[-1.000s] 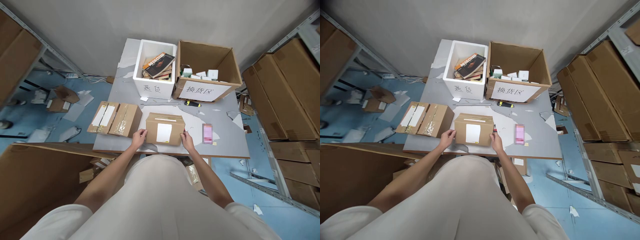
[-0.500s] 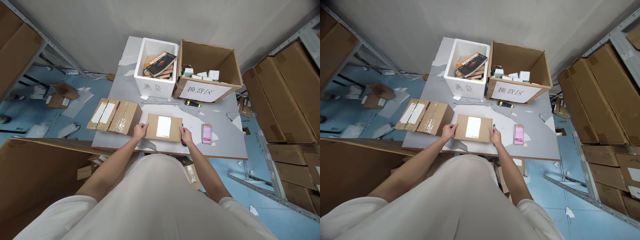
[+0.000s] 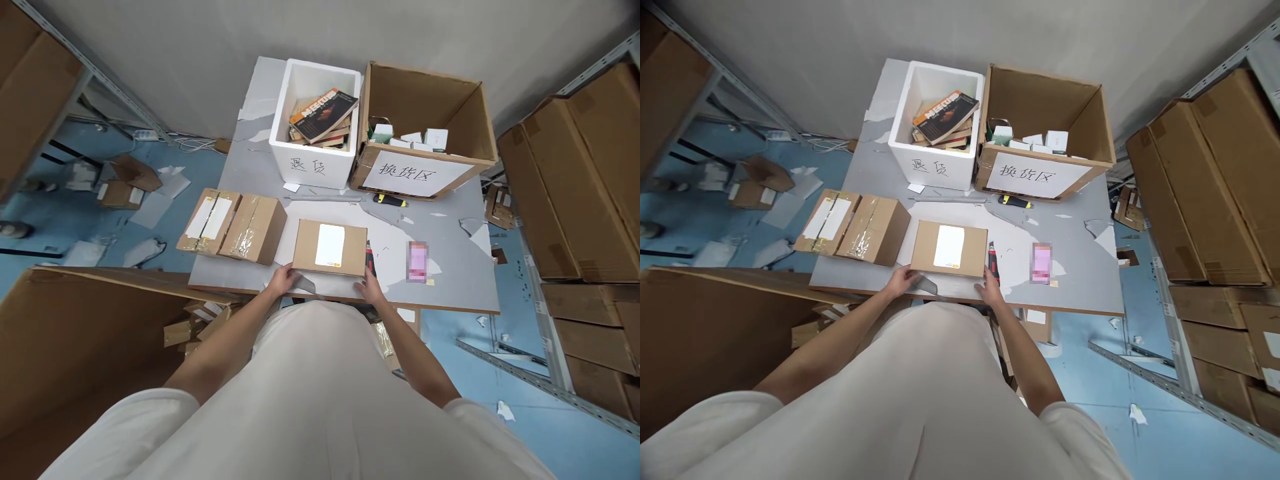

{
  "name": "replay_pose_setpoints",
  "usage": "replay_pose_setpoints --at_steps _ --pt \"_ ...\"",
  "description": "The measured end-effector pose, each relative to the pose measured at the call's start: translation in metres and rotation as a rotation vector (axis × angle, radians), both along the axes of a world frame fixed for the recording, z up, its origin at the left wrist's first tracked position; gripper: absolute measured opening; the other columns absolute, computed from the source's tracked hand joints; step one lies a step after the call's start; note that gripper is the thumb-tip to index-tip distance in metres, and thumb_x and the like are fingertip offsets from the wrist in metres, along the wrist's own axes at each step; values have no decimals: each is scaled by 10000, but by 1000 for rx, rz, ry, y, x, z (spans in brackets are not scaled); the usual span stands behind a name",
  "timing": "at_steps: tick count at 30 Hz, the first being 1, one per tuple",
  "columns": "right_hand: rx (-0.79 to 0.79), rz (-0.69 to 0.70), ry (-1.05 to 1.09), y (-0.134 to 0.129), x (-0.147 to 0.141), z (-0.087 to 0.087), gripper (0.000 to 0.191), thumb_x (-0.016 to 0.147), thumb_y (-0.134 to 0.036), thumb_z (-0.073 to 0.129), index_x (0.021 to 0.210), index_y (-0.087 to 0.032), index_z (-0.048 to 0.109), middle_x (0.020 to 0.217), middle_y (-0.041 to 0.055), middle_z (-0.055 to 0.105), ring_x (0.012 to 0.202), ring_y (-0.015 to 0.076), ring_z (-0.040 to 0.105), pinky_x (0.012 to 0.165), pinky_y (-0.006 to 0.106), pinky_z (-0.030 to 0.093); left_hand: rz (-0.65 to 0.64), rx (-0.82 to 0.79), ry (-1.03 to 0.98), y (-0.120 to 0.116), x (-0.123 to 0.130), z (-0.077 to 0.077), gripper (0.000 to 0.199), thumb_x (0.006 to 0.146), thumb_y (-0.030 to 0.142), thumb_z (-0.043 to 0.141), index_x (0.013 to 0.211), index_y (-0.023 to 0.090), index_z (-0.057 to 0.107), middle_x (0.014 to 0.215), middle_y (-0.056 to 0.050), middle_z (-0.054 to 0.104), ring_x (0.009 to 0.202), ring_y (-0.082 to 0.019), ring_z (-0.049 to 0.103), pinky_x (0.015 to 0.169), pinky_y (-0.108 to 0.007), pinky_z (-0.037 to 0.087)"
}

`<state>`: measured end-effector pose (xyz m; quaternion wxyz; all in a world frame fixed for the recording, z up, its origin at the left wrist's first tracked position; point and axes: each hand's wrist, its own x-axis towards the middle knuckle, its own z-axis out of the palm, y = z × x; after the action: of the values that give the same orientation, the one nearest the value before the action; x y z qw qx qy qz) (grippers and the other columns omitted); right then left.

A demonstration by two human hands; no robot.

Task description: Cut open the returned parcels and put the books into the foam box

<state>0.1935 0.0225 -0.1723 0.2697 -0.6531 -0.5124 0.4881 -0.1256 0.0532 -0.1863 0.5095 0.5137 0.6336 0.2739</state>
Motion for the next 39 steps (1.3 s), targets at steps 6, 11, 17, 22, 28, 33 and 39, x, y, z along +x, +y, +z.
replay_pose_setpoints --at_steps 6,11,17,22,28,33,39 --pt "3 -91 110 11 -9 7 517 781 -299 546 1280 -177 491 1226 134 621 1068 235 622 946 427 469 43 -2 27 -2 3 7 404 706 481 610 928 150 671 962 -118 727 944 -254 663 878 -381 503" --pt "97 -76 -70 34 -6 38 436 847 -470 470 1140 -167 581 1085 122 666 940 232 625 869 382 475 125 123 186 8 2 46 434 779 527 538 935 148 681 944 -103 697 826 -212 640 789 -328 494" --pt "94 -32 -382 63 -10 62 488 909 -563 305 758 -204 599 838 125 680 810 270 607 742 355 422 130 182 297 31 13 69 539 681 567 657 977 116 679 822 -64 643 708 -164 559 711 -291 462" --pt "132 6 -384 64 -11 60 475 907 -566 315 725 -212 574 770 94 657 753 243 587 700 323 398 138 196 272 28 13 64 537 700 574 641 992 124 679 853 -67 632 750 -170 559 704 -284 453" --pt "144 6 -402 72 -11 62 519 915 -577 295 730 -206 608 782 106 665 752 243 582 694 321 388 114 271 299 40 14 68 470 754 519 613 1014 135 690 856 -61 616 768 -172 569 737 -282 455" --pt "143 -8 -363 82 -8 60 542 904 -593 314 778 -180 640 802 106 675 773 235 585 701 313 410 101 290 323 51 17 65 458 763 508 619 1045 152 677 892 -60 613 789 -180 575 763 -301 471" --pt "15 -157 -274 66 13 34 552 939 -485 229 1163 -131 589 1034 108 658 875 204 616 821 327 463 216 308 364 46 24 56 540 796 507 602 1188 137 589 1036 -112 594 871 -212 585 818 -359 489"
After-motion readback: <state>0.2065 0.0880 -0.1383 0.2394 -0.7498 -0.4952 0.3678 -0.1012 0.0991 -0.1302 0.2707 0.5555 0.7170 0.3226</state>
